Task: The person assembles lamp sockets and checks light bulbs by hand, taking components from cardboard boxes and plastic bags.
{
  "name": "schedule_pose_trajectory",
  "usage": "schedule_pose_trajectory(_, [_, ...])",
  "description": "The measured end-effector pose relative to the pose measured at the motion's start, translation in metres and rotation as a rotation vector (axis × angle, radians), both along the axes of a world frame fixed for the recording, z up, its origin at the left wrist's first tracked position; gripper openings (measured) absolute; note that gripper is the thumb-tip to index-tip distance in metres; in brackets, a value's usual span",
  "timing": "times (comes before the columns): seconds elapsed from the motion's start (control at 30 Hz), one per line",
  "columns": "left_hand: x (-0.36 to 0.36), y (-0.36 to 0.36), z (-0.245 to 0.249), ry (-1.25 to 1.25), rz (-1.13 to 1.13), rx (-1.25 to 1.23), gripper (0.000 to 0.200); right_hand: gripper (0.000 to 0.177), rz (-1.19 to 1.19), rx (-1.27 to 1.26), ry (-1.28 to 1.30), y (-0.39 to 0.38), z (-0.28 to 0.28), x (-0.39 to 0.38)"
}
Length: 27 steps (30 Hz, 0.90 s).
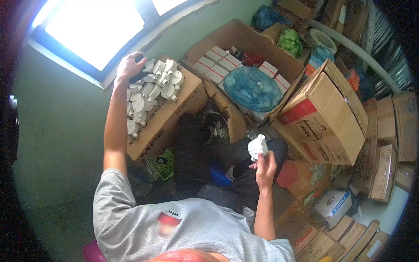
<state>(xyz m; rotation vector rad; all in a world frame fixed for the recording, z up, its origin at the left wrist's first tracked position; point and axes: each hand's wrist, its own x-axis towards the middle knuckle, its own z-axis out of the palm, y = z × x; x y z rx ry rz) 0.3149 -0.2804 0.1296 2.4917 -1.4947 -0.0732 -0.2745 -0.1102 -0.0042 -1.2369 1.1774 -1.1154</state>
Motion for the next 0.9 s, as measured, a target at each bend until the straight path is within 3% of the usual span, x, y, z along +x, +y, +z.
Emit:
schedule_pose_trajectory(0.1, [-0.082, 0.051, 0.032, 0.339, -0.262, -0.313, 0.039, 0.025, 0.037, 0.013, -0.126, -0.001, 0.007, 0.015])
schedule_pose_trajectory(0.17, [-0.134, 0.081, 0.019, 0.624, -0.41, -0.54, 0.03, 0.025, 0.083, 0.009, -0.184, -0.004, 0.008, 0.022])
schedule_pose_trajectory(0.23, [-0.195, 0.11, 0.013, 1.0, -0.304, -0.5, 0.026, 0.034, 0.082, -0.018, -0.237, -0.01, -0.009, 0.029])
schedule_pose_trajectory(0.3, [-0.243, 0.121, -0.008, 1.32, -0.178, -0.558, 0.024, 0.042, 0.101, 0.26, -0.716, -0.01, 0.027, 0.047])
schedule_pose_trajectory(0.37, [-0.286, 0.117, -0.043, 1.431, -0.146, -0.691, 0.023, 0.045, 0.138, 0.293, -0.799, -0.012, 0.027, 0.057])
schedule_pose_trajectory(0.43, [-0.341, 0.129, -0.029, 1.37, -0.256, -0.736, 0.021, 0.053, 0.183, 0.357, -0.872, -0.011, 0.026, 0.068])
schedule_pose_trajectory(0.5, [-0.379, 0.141, -0.034, 1.133, -0.464, -0.712, 0.021, 0.052, 0.197, 0.367, -0.994, -0.011, 0.011, 0.076])
schedule_pose_trajectory(0.57, [-0.401, 0.153, -0.047, 0.703, -0.8, -0.691, 0.025, 0.058, -0.076, 0.333, -0.878, -0.013, 0.014, 0.083])
schedule_pose_trajectory(0.6, [-0.408, 0.158, -0.047, 0.667, -0.843, -0.738, 0.025, 0.07, 0.028, 0.392, -1.186, -0.019, 0.019, 0.078])
schedule_pose_trajectory(0.63, [-0.412, 0.162, -0.046, 0.63, -0.884, -0.785, 0.026, 0.079, 0.131, 0.449, -1.32, -0.013, 0.03, 0.074])
schedule_pose_trajectory(0.7, [-0.411, 0.164, -0.047, 0.664, -0.941, -0.783, 0.02, 0.087, 0.198, 0.423, -1.396, -0.009, 0.03, 0.07])
schedule_pose_trajectory(0.77, [-0.396, 0.152, -0.051, 0.67, -1.053, -0.807, 0.018, 0.091, -0.028, 0.368, -0.919, -0.008, 0.028, 0.075])
schedule_pose_trajectory(0.8, [-0.389, 0.144, -0.046, 0.669, -1.047, -0.831, 0.014, 0.094, -0.007, 0.174, -0.556, -0.004, 0.028, 0.077])
schedule_pose_trajectory(0.83, [-0.386, 0.137, -0.048, 0.706, -0.974, -0.862, 0.009, 0.094, 0.014, 0.067, -0.361, 0.002, 0.033, 0.075])
schedule_pose_trajectory(0.9, [-0.39, 0.145, -0.047, 0.817, -0.716, -0.696, 0.005, 0.092, 0.012, -0.071, -0.196, -0.001, 0.031, 0.073])
